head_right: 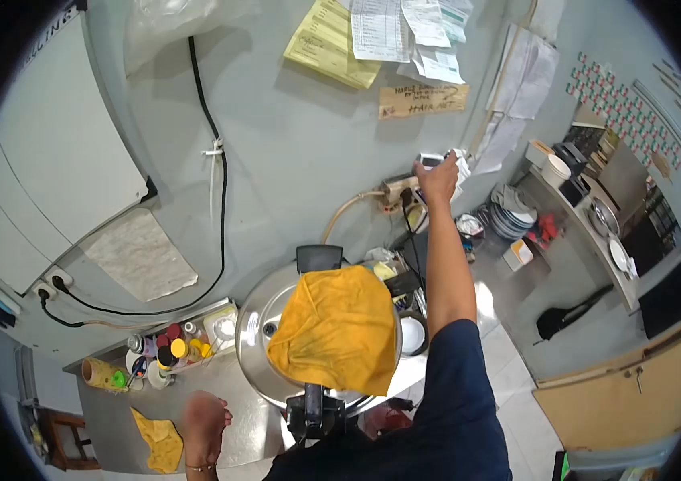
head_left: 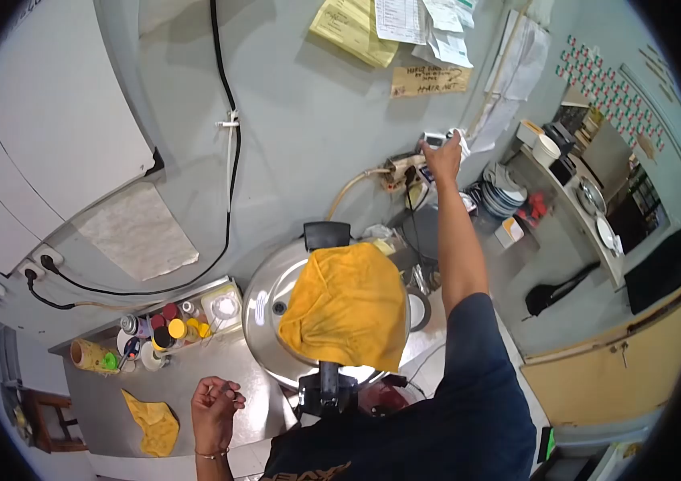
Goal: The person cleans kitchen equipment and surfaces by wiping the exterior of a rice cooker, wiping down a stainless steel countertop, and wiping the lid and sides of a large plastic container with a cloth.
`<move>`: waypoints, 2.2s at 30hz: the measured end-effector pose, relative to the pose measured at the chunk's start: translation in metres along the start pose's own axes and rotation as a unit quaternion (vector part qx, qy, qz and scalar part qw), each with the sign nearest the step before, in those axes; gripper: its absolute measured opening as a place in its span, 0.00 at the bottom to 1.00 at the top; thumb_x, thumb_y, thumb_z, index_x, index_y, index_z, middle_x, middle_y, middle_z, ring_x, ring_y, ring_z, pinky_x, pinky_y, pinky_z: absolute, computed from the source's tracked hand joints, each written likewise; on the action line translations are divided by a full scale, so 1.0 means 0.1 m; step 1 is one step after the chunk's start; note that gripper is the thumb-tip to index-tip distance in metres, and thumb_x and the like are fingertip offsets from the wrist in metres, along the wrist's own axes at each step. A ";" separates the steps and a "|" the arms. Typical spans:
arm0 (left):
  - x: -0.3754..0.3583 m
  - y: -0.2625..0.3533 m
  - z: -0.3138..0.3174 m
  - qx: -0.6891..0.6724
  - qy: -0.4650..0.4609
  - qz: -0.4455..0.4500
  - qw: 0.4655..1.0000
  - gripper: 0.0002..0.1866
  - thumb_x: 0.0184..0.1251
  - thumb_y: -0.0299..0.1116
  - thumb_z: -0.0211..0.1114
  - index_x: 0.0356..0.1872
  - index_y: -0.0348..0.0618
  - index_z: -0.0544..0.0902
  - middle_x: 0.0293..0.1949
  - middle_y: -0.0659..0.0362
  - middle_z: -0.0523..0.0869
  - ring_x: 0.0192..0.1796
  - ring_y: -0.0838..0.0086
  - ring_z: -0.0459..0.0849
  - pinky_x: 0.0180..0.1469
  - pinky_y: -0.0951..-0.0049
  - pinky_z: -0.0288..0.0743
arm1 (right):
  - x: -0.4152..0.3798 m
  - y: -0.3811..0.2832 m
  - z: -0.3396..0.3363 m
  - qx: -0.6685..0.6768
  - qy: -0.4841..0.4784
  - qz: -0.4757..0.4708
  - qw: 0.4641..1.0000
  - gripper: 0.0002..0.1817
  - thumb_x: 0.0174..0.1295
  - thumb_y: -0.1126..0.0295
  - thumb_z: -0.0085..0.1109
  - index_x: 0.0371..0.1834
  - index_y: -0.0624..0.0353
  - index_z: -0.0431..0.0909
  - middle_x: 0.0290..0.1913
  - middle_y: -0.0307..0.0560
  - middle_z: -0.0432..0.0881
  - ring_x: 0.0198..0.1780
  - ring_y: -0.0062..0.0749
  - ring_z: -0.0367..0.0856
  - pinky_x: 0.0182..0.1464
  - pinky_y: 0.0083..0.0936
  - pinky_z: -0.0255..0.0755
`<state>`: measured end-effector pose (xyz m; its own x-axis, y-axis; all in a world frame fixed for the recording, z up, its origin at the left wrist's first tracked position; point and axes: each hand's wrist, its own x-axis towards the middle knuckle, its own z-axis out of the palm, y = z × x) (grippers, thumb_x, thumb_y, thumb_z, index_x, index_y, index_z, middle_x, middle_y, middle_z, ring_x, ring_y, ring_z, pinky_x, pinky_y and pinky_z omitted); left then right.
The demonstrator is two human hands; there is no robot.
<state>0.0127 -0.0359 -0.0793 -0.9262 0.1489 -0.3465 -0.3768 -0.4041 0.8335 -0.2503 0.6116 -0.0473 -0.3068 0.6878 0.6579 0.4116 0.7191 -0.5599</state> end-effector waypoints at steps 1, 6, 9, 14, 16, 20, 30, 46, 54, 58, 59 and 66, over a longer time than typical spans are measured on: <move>-0.01 -0.01 0.03 0.004 0.004 -0.003 1.000 0.12 0.68 0.21 0.67 0.49 0.43 0.78 0.43 0.54 0.88 0.36 0.68 0.87 0.39 0.71 0.82 | 0.06 -0.04 0.05 0.008 -0.001 -0.003 1.000 0.52 0.50 0.54 0.79 0.75 0.63 0.61 0.51 0.65 0.83 0.56 0.59 0.82 0.61 0.45 0.75; -0.07 -0.01 0.16 0.009 0.017 0.003 1.000 0.12 0.68 0.22 0.69 0.49 0.43 0.78 0.43 0.54 0.88 0.36 0.69 0.87 0.39 0.72 0.82 | 0.11 -0.09 0.15 0.025 -0.077 0.095 0.992 0.58 0.47 0.53 0.82 0.77 0.64 0.56 0.61 0.70 0.78 0.62 0.62 0.79 0.64 0.45 0.73; -0.05 -0.04 0.20 -0.007 0.012 0.007 1.000 0.13 0.68 0.24 0.70 0.50 0.43 0.78 0.43 0.54 0.88 0.36 0.69 0.87 0.39 0.72 0.81 | 0.09 0.09 0.15 0.074 -0.078 0.068 0.992 0.60 0.46 0.50 0.83 0.78 0.65 0.56 0.65 0.71 0.76 0.64 0.62 0.78 0.65 0.46 0.72; -0.10 -0.01 0.23 -0.017 -0.007 0.035 0.999 0.15 0.66 0.21 0.71 0.50 0.39 0.78 0.44 0.51 0.88 0.37 0.68 0.88 0.41 0.70 0.84 | -0.25 -0.03 -0.43 0.447 -0.155 0.086 0.877 0.53 0.53 0.57 0.80 0.78 0.63 0.56 0.74 0.63 0.70 0.70 0.50 0.74 0.68 0.43 0.73; -0.10 0.07 0.27 -0.012 -0.024 0.048 0.999 0.16 0.65 0.24 0.73 0.50 0.40 0.78 0.44 0.52 0.88 0.36 0.69 0.87 0.41 0.71 0.83 | -0.66 -0.33 -1.10 0.708 -0.269 0.097 0.646 0.53 0.54 0.61 0.81 0.79 0.63 0.56 0.77 0.57 0.67 0.73 0.46 0.71 0.72 0.41 0.70; -0.13 0.25 0.38 0.004 -0.088 0.081 0.993 0.21 0.61 0.28 0.78 0.51 0.42 0.78 0.45 0.52 0.87 0.36 0.70 0.86 0.40 0.73 0.81 | -1.63 -0.77 -2.11 0.773 -0.361 0.110 0.510 0.57 0.49 0.62 0.84 0.80 0.61 0.56 0.77 0.56 0.66 0.75 0.51 0.69 0.74 0.46 0.68; -0.28 0.69 0.79 0.058 -0.314 0.139 0.937 0.25 0.56 0.09 0.73 0.56 0.33 0.80 0.48 0.48 0.87 0.46 0.69 0.89 0.50 0.70 0.87 | -2.84 -1.43 -3.07 0.776 -0.513 0.065 0.360 0.62 0.38 0.67 0.89 0.78 0.62 0.59 0.71 0.55 0.72 0.75 0.55 0.70 0.76 0.51 0.64; -0.58 0.83 0.62 0.223 -0.319 0.323 0.863 0.22 0.57 0.15 0.77 0.54 0.29 0.84 0.53 0.48 0.87 0.51 0.70 0.87 0.50 0.72 0.84 | -3.61 -1.88 -3.47 0.751 -0.479 0.060 0.451 0.61 0.36 0.65 0.90 0.77 0.61 0.61 0.70 0.55 0.73 0.73 0.53 0.72 0.76 0.48 0.63; -0.49 0.83 0.53 0.215 -0.346 0.393 0.824 0.17 0.53 0.16 0.79 0.46 0.35 0.89 0.52 0.49 0.87 0.48 0.70 0.85 0.51 0.71 0.82 | -3.78 -2.03 -3.57 0.723 -0.454 0.099 0.511 0.66 0.33 0.55 0.93 0.78 0.60 0.61 0.67 0.55 0.73 0.72 0.57 0.72 0.75 0.51 0.64; -0.52 0.85 0.55 0.225 -0.331 0.372 0.838 0.14 0.52 0.19 0.80 0.41 0.38 0.90 0.49 0.51 0.88 0.47 0.68 0.85 0.52 0.68 0.80 | -3.82 -2.04 -3.56 0.731 -0.445 0.083 0.511 0.66 0.33 0.55 0.93 0.78 0.60 0.60 0.68 0.55 0.73 0.72 0.57 0.72 0.75 0.51 0.64; -0.51 0.85 0.55 0.224 -0.335 0.370 0.837 0.14 0.52 0.19 0.80 0.41 0.38 0.90 0.49 0.51 0.88 0.47 0.68 0.85 0.52 0.68 0.80 | -3.83 -2.04 -3.56 0.730 -0.444 0.082 0.512 0.66 0.33 0.55 0.92 0.78 0.60 0.60 0.68 0.55 0.73 0.72 0.57 0.72 0.75 0.51 0.64; -0.43 0.82 0.58 0.259 -0.324 0.535 0.736 0.17 0.47 0.24 0.81 0.42 0.46 0.91 0.47 0.62 0.91 0.46 0.67 0.84 0.48 0.71 0.79 | -3.88 -2.04 -3.64 0.733 -0.426 0.100 0.521 0.67 0.33 0.53 0.92 0.78 0.60 0.59 0.68 0.55 0.73 0.72 0.56 0.72 0.75 0.50 0.65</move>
<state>0.0213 -0.0232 0.0288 -0.4467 0.4618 0.7663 0.7742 -0.2298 0.5898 0.0973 0.1618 -0.0048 -0.9097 0.1090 0.4008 -0.3984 -0.5020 -0.7676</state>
